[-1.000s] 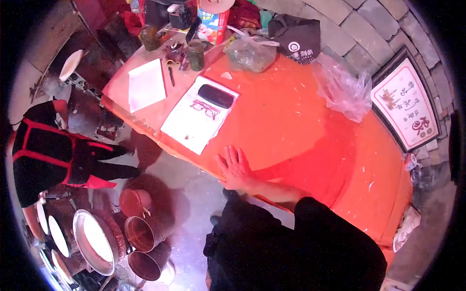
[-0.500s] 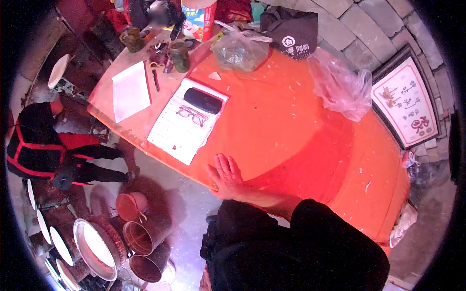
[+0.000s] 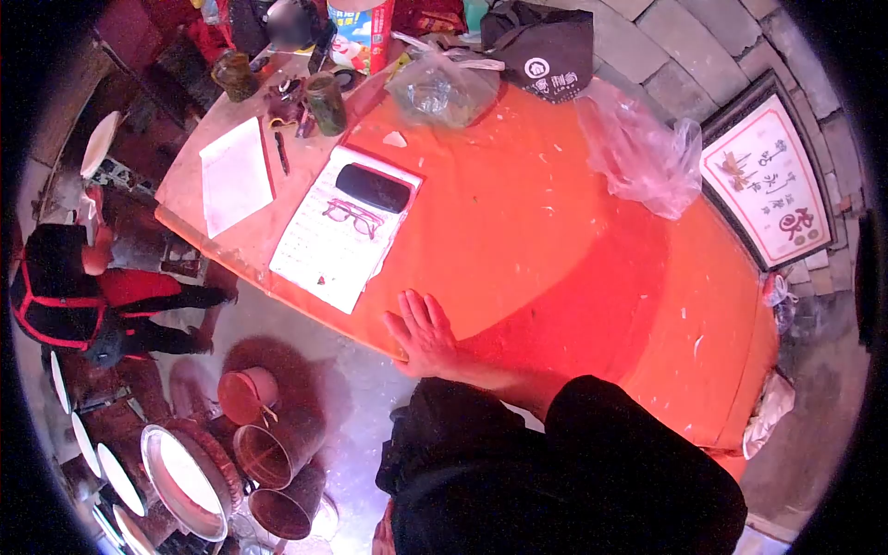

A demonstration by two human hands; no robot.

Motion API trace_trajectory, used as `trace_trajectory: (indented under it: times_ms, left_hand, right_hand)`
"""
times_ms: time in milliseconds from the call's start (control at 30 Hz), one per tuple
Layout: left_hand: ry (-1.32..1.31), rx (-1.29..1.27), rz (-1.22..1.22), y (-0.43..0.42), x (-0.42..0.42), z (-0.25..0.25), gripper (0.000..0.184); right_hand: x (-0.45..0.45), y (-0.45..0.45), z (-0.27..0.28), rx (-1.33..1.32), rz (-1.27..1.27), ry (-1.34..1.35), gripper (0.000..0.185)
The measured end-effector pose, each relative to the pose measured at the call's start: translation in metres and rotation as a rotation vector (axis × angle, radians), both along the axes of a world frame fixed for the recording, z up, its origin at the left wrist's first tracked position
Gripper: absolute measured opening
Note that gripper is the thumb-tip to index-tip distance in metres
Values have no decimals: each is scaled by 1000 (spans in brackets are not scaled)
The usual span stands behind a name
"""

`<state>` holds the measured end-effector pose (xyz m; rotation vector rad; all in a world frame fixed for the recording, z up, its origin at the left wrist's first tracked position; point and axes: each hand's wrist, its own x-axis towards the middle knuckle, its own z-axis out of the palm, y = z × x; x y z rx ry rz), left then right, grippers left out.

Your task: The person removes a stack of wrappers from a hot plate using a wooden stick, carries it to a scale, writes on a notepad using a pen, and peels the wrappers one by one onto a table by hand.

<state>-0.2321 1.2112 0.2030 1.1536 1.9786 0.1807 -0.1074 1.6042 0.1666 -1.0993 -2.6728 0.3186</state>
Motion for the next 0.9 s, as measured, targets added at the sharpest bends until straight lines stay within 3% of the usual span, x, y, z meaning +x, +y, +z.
trace_trajectory:
  times_ms: [900]
  left_hand:
    - [43, 201, -192, -40, -16, 21, 53]
  right_hand:
    - [-4, -12, -3, -35, -25, -113, 89]
